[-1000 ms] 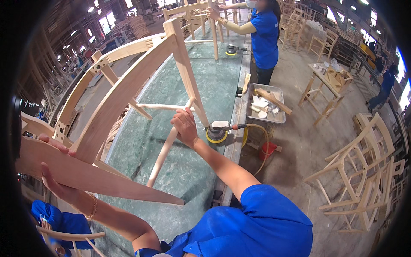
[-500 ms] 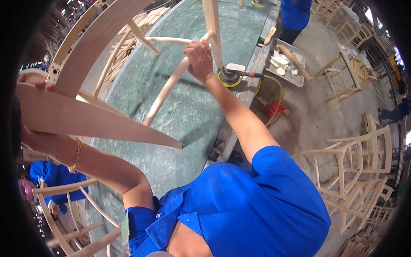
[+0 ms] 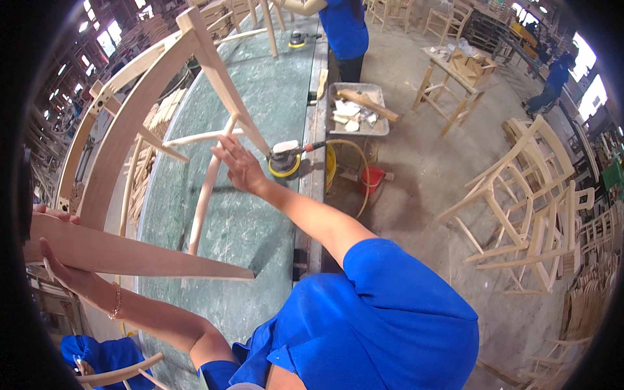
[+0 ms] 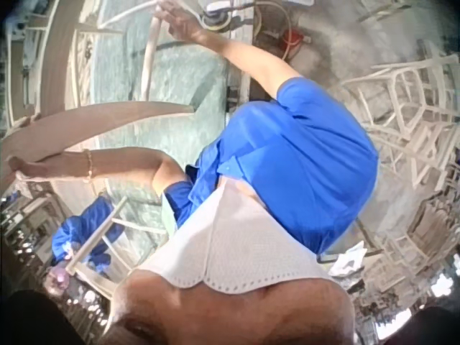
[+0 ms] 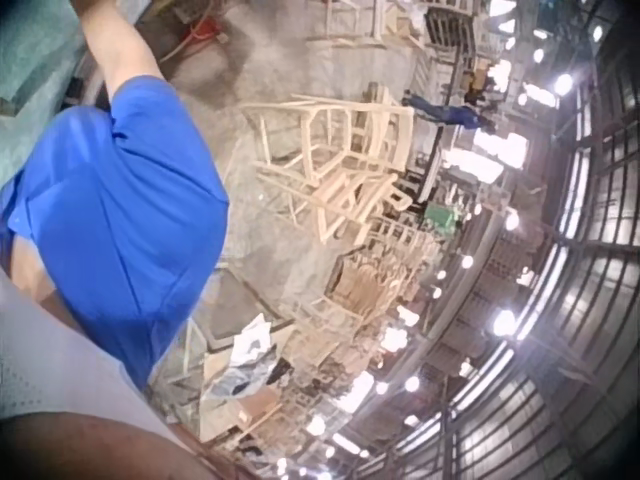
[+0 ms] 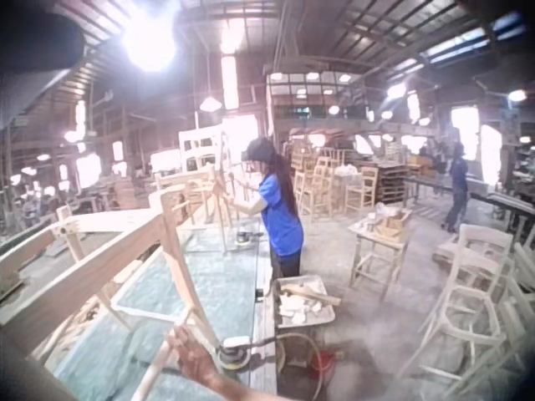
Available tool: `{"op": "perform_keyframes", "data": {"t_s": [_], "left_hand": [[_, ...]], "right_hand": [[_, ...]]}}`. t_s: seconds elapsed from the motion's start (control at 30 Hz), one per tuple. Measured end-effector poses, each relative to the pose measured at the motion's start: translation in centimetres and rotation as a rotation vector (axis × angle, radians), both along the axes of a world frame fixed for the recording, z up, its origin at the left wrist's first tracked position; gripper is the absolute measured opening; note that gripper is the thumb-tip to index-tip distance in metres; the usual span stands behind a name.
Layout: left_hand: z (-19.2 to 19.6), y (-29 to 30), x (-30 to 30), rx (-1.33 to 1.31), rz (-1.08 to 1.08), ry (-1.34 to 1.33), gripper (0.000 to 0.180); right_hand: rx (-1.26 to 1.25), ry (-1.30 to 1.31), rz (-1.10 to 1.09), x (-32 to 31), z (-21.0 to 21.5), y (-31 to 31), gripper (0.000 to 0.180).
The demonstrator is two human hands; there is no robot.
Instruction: The person assembles a wooden chair frame by inserting dowels into pre-drilled holes and tapping them with a hammer. They then use a power sander to smooth the chair's surfaces. The person works at a workstation in a furniture factory.
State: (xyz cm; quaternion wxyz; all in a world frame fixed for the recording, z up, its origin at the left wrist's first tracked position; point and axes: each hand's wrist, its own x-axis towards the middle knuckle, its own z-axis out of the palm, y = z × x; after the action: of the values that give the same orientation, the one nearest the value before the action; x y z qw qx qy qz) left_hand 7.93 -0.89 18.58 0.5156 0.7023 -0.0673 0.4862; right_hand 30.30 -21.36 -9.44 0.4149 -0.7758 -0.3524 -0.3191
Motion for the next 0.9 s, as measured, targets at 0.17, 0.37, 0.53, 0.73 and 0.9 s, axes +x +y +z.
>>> {"op": "perform_keyframes", "data": {"t_s": [0.17, 0.37, 0.53, 0.73, 0.9], "left_hand": [[-0.6, 0.1, 0.5, -0.022, -0.022, -0.032, 0.066], [-0.3, 3.4, -0.9, -0.136, -0.083, 0.001, 0.066], [0.1, 1.8, -0.7, -0.199, 0.040, 0.042, 0.064], [-0.3, 2.5, -3.1, 0.003, 0.382, 0.035, 0.054], [-0.8, 1.6, -7.8, -0.295, 0.492, -0.017, 0.072]], "right_hand": [[-0.198, 0.557, 0.153, -1.3, -4.0, -7.7, 0.046], [-0.277, 0.787, -0.080, -6.4, -13.1, -23.6, 0.031], [-0.616, 1.289, -0.327, -15.5, -23.5, -41.6, 0.029], [-0.064, 1.962, -0.748, -23.5, -27.4, -51.3, 0.018], [0.204, 1.968, -0.593, -17.7, -29.7, -56.2, 0.014]]}}
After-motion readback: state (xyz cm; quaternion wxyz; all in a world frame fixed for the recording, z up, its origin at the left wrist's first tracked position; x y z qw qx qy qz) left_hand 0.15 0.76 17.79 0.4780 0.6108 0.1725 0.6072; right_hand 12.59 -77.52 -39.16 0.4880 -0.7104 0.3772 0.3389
